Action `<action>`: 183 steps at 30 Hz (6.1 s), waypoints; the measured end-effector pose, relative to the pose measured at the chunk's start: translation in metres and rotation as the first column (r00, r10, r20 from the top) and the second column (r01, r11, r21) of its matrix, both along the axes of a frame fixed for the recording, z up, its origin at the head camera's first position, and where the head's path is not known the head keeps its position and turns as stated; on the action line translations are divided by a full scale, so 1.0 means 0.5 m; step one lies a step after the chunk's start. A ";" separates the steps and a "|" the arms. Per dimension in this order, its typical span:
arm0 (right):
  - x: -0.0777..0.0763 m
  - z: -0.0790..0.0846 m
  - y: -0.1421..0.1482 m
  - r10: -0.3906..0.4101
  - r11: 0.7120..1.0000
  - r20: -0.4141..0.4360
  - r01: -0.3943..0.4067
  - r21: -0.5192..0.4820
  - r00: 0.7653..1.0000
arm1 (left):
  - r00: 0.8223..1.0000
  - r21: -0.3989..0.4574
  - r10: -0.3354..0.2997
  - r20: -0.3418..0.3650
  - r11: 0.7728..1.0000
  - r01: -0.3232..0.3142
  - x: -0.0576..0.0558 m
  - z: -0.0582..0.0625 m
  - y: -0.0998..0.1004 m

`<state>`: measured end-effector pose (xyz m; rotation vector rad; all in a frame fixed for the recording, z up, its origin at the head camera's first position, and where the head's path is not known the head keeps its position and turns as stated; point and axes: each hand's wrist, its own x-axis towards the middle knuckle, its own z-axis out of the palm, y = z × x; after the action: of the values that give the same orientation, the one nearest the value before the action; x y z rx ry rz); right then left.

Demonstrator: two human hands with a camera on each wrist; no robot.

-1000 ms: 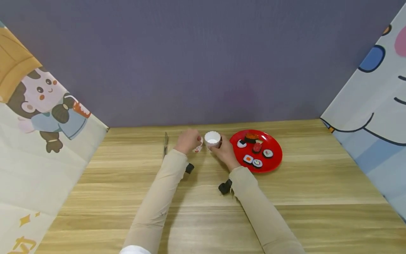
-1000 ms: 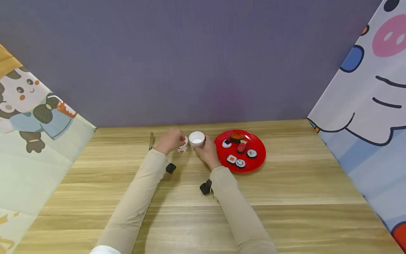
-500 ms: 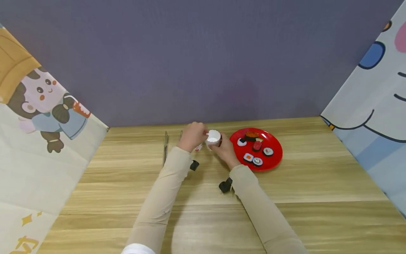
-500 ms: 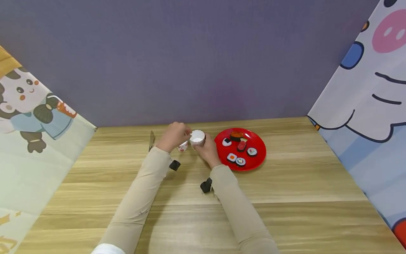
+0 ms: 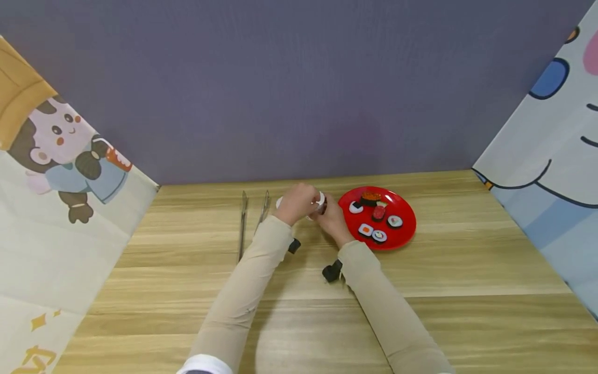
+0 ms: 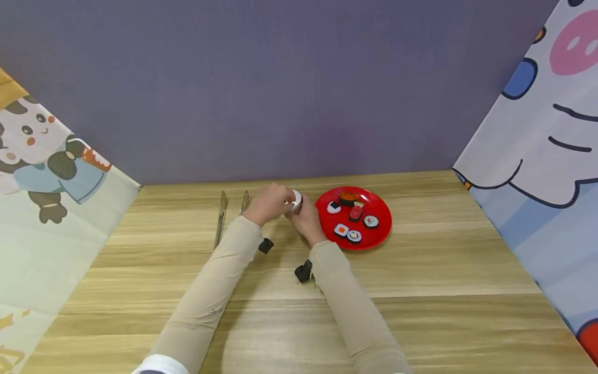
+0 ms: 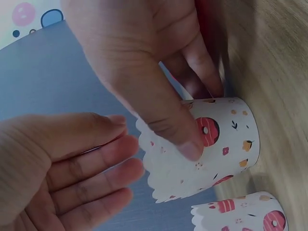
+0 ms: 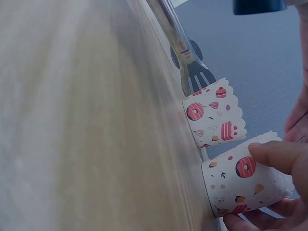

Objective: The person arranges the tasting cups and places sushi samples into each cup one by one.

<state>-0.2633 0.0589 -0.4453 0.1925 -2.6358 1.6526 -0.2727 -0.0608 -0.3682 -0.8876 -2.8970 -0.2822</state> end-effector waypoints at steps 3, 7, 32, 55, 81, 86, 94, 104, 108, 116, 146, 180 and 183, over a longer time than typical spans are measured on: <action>-0.001 0.001 0.000 0.000 1.000 -0.005 0.000 -0.001 1.000 | 1.000 -0.005 -0.014 -0.015 1.000 0.014 -0.001 -0.003 0.001; 0.001 0.003 0.000 0.001 1.000 -0.001 -0.001 -0.001 1.000 | 0.999 -0.015 -0.025 -0.041 1.000 0.024 -0.001 -0.007 0.002; 0.002 -0.001 0.003 0.000 1.000 0.004 0.000 -0.009 1.000 | 0.997 -0.064 -0.016 -0.074 0.998 0.011 0.006 -0.009 0.006; -0.036 -0.005 0.020 0.043 0.999 0.052 -0.042 -0.029 0.998 | 0.991 -0.039 0.054 -0.125 0.997 -0.059 -0.005 0.032 0.013; -0.037 -0.003 0.017 0.049 0.998 0.025 -0.048 -0.045 0.998 | 0.954 0.003 0.167 -0.247 0.985 -0.172 0.033 0.079 -0.018; -0.039 -0.004 0.017 0.043 0.998 0.022 -0.042 -0.046 0.999 | 0.958 -0.001 0.174 -0.226 0.984 -0.179 0.039 0.078 -0.021; -0.037 -0.002 0.020 0.045 0.998 0.033 -0.044 -0.055 0.998 | 0.965 -0.032 0.213 -0.150 0.975 -0.220 0.048 0.076 -0.028; -0.033 -0.002 0.020 0.052 0.996 0.032 -0.050 -0.068 0.998 | 0.983 -0.078 0.174 -0.066 0.981 -0.179 0.058 0.075 -0.048; -0.034 -0.002 0.019 0.052 0.997 0.023 -0.051 -0.056 0.998 | 0.984 -0.077 0.180 0.000 0.981 -0.179 0.062 0.075 -0.051; -0.035 -0.002 0.019 0.056 0.997 0.029 -0.054 -0.061 0.998 | 0.977 -0.069 0.164 0.138 0.985 -0.155 0.065 0.064 -0.058; -0.036 -0.007 0.022 0.062 0.997 0.035 -0.060 -0.058 0.997 | 0.958 -0.125 0.194 0.210 0.977 -0.170 0.043 0.000 -0.064; -0.034 -0.003 0.024 0.068 0.997 0.015 -0.067 -0.041 0.998 | 0.994 0.030 0.112 -0.015 0.993 -0.112 0.022 0.040 -0.012; -0.035 -0.003 0.024 0.069 0.997 0.003 -0.069 -0.032 0.998 | 0.992 0.011 0.124 0.002 0.992 -0.124 0.014 0.040 0.000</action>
<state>-0.2810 0.0711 -0.4467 0.2820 -2.6324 1.7162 -0.2657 -0.0606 -0.3480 -0.7027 -2.9331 -0.2878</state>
